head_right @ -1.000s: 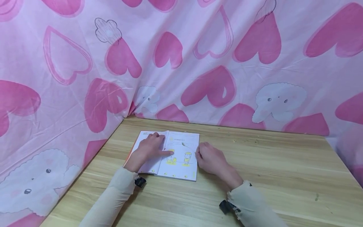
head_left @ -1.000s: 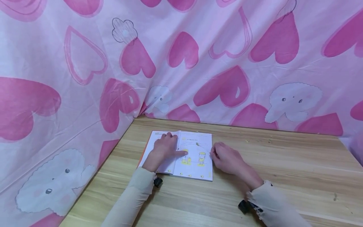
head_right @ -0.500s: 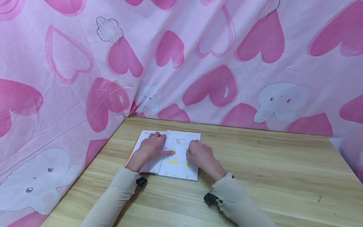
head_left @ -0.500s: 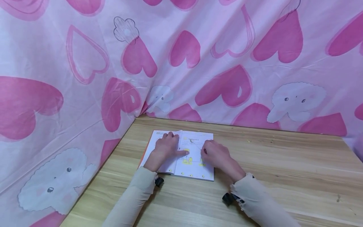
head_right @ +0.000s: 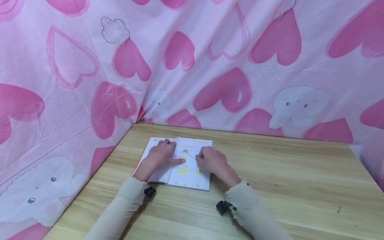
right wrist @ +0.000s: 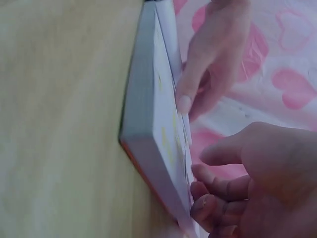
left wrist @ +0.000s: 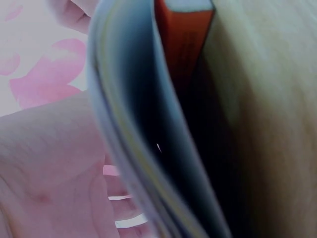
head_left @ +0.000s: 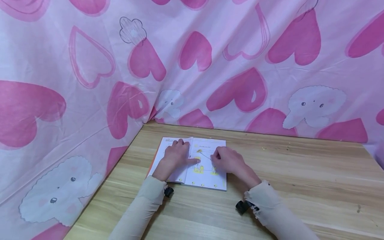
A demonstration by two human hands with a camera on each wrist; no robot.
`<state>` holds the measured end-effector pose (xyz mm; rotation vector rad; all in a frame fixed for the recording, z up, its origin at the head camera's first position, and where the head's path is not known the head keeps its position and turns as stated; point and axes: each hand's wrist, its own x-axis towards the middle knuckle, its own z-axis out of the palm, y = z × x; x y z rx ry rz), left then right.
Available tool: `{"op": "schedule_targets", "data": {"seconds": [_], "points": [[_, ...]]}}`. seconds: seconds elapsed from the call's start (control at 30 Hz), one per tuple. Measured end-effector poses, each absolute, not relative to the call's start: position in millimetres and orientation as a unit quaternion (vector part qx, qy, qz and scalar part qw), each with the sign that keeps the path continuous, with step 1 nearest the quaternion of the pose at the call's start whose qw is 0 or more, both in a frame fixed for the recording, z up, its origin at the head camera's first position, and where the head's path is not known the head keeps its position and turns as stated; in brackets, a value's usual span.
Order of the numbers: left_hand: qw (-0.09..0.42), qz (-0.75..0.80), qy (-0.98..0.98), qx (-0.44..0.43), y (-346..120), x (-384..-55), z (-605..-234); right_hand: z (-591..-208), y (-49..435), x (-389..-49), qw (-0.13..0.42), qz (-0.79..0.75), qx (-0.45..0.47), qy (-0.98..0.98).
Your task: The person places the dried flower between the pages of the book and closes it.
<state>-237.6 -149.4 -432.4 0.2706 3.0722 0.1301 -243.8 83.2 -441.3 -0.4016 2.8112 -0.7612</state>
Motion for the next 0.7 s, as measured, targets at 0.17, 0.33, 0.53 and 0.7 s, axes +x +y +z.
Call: {"op": "schedule_targets", "data": {"seconds": [0.17, 0.33, 0.53, 0.7], "points": [[0.035, 0.049, 0.995, 0.084, -150.0, -238.4, -433.0, -448.2, 103.8, -255.1, 0.053, -0.261, -0.163, 0.950], [0.043, 0.052, 0.994, 0.081, -149.3, -237.9, -432.0, -454.6, 118.8, -262.6, 0.058, -0.247, -0.190, 0.948], [0.044, 0.047, 0.995, 0.074, -145.7, -235.7, -428.8, -455.5, 124.6, -264.4, 0.071, -0.248, -0.196, 0.946], [0.007, 0.045, 0.996, 0.079, -136.4, -232.7, -426.1, -456.0, 126.5, -264.1, 0.074, -0.242, -0.196, 0.947]]}}
